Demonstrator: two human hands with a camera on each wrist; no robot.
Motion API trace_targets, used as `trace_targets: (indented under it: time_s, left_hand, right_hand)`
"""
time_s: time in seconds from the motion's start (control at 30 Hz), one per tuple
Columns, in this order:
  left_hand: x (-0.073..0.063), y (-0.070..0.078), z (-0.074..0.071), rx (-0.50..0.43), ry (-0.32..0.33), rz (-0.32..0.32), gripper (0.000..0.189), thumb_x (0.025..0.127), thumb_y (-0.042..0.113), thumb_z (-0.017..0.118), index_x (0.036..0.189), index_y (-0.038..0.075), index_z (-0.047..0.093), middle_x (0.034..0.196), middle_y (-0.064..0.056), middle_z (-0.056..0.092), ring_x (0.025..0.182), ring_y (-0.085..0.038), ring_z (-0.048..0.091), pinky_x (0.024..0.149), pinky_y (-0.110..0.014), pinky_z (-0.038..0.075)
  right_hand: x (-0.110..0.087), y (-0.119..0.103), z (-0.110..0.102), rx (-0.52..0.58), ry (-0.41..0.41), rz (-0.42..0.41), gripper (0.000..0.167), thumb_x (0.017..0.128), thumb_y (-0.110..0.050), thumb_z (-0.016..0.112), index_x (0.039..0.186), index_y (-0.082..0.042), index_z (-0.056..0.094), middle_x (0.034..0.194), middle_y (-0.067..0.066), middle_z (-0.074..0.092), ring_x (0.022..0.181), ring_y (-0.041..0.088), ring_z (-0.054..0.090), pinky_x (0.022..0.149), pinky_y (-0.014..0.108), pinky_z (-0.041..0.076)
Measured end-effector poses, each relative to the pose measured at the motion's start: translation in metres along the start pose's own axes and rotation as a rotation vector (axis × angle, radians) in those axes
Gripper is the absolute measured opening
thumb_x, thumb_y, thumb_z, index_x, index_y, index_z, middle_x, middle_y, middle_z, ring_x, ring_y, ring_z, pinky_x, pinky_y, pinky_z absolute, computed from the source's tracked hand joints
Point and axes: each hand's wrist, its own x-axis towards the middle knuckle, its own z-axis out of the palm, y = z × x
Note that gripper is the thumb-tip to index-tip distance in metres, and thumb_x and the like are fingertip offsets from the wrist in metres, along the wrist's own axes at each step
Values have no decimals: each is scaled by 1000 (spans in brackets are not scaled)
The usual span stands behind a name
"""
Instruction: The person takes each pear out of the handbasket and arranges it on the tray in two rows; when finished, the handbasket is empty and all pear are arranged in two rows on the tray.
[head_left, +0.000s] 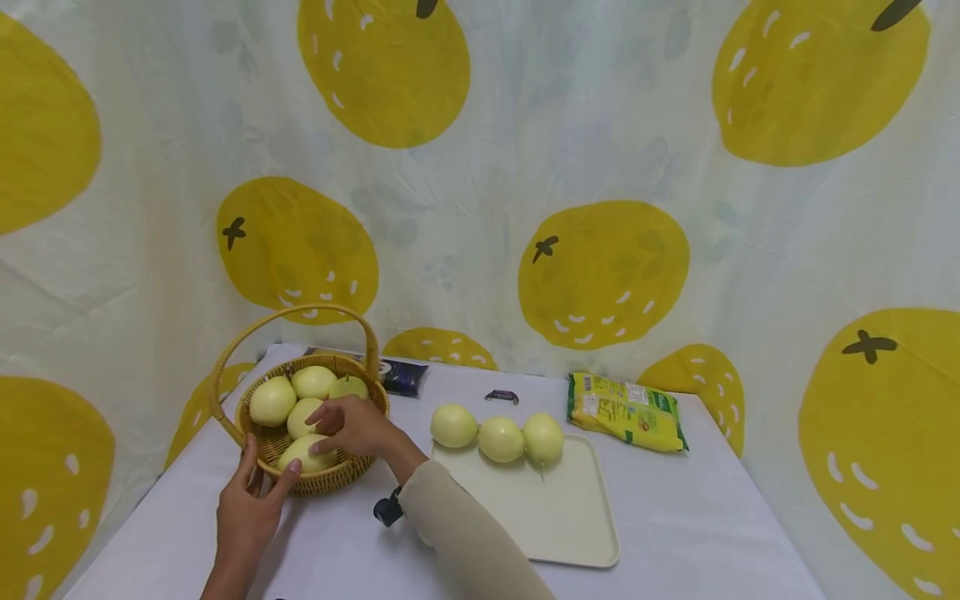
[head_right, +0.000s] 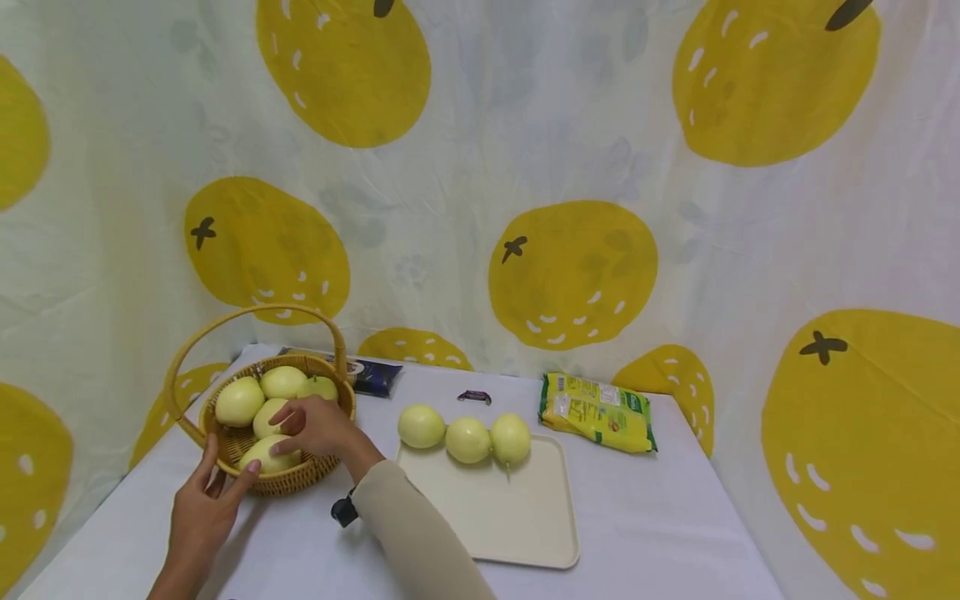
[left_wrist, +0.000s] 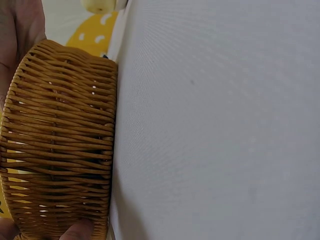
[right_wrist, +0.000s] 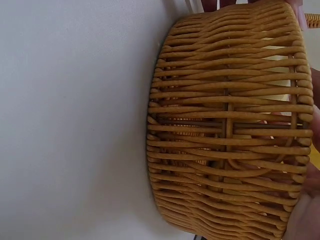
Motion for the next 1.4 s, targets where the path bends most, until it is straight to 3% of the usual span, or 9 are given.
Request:
trace_targets:
  time_s: [0.3,0.53,0.63,0.73,0.8,0.9,1.13,1.4]
  left_hand:
    - [0,-2,3,15,-16,-13,100,99,56,71,168,37,1,176,4,-2,158,-50,26,118,-43,37]
    - [0,-2,4,29,-18,-6,100,99,55,71,169,36,2,177,3,-2,157,-51,26,117,-43,39]
    - [0,-2,4,25,-15,0,100,99,54,72,169,36,3,177,3,-1,157,-50,26,116,-39,39]
    - [0,-2,4,14,-13,7,99,99,53,72,169,36,3,177,4,0,158,-49,26,113,-26,43]
    - [0,-2,5,6,-10,9,99,99,52,73,169,35,5,177,4,1,157,-48,27,109,-16,43]
    - [-2,-2,5,-2,-7,2,100,99,52,73,169,34,5,177,4,1,157,-48,27,107,-12,43]
    - [-2,0,3,-5,23,3,98,99,54,72,169,33,6,175,11,1,160,-43,26,121,-30,36]
    - [1,1,1,-7,28,-16,99,99,53,72,168,35,4,174,14,-1,161,-41,22,122,-32,35]
  right_hand:
    - [0,6,-2,-118,-109,-27,41,86,-23,92,124,-24,79,115,-6,79,100,1,69,88,17,58]
    - [1,8,0,-263,-114,-72,46,84,-34,93,127,-29,78,129,-10,75,116,3,69,96,16,57]
    - [1,9,0,-288,-104,-96,47,83,-35,93,127,-29,78,129,-12,74,115,2,68,94,15,57]
    - [1,10,-1,-282,-91,-111,48,83,-35,93,127,-28,78,126,-12,75,111,0,68,91,13,56]
    - [0,12,-1,-261,-86,-114,48,83,-35,93,128,-27,78,125,-12,75,108,-1,67,89,12,56]
    - [0,16,-2,-204,-78,-112,47,86,-35,91,130,-28,77,127,-12,74,109,-1,65,90,13,56]
    - [3,21,-3,-22,-10,-160,46,93,-34,84,137,-30,72,135,-10,71,117,3,66,98,18,58]
    - [3,23,-5,262,67,-170,47,95,-23,84,140,-22,70,135,-6,71,116,10,68,99,20,60]
